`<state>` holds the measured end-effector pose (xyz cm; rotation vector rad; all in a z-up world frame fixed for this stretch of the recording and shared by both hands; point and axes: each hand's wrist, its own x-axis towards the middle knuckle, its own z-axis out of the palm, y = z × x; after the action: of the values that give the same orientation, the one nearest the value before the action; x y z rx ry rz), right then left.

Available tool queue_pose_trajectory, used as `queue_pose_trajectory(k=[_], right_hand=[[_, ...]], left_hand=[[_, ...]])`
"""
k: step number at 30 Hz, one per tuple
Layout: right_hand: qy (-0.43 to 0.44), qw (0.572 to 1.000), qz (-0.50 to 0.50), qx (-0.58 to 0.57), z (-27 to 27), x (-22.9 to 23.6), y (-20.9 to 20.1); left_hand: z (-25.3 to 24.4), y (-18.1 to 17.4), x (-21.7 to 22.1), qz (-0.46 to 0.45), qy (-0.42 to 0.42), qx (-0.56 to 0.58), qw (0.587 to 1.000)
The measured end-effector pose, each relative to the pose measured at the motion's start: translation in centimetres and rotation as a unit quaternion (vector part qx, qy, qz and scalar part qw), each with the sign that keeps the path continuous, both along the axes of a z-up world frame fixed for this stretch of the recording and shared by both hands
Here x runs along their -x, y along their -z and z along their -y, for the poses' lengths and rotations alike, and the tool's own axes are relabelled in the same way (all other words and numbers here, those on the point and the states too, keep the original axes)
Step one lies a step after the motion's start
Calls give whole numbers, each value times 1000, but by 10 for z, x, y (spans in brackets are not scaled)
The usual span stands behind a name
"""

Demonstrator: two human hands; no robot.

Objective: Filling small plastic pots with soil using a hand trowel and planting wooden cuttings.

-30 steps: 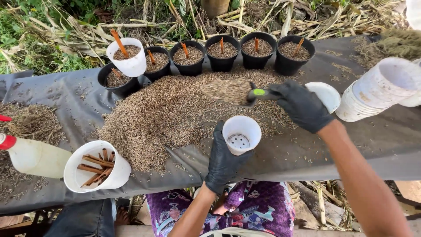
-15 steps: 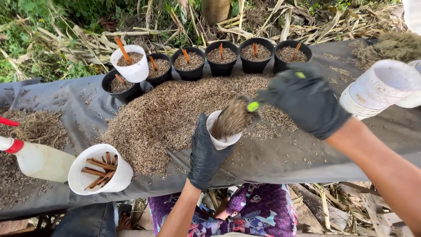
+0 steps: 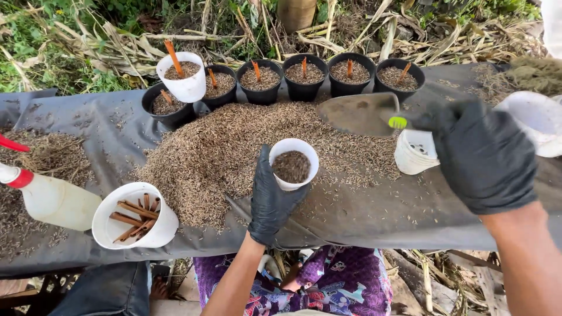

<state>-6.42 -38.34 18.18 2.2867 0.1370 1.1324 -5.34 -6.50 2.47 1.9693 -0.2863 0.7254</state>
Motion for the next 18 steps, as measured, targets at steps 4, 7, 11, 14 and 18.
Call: queue_pose_trajectory(k=[4, 7, 11, 14, 18], right_hand=[[21, 975, -206, -76, -20, 2, 44], [-32, 939, -308, -153, -32, -14, 86], [58, 918, -334, -208, -81, -40, 63], [-9, 923, -319, -215, -75, -77, 92], [-20, 939, -301, -168, -72, -77, 112]], left_hand=[[8, 6, 6, -24, 67, 52, 996], [16, 10, 18, -80, 109, 125, 983], [18, 2, 35, -119, 83, 67, 987], [8, 2, 44, -85, 51, 6, 995], [-25, -31, 51, -111, 73, -1, 991]])
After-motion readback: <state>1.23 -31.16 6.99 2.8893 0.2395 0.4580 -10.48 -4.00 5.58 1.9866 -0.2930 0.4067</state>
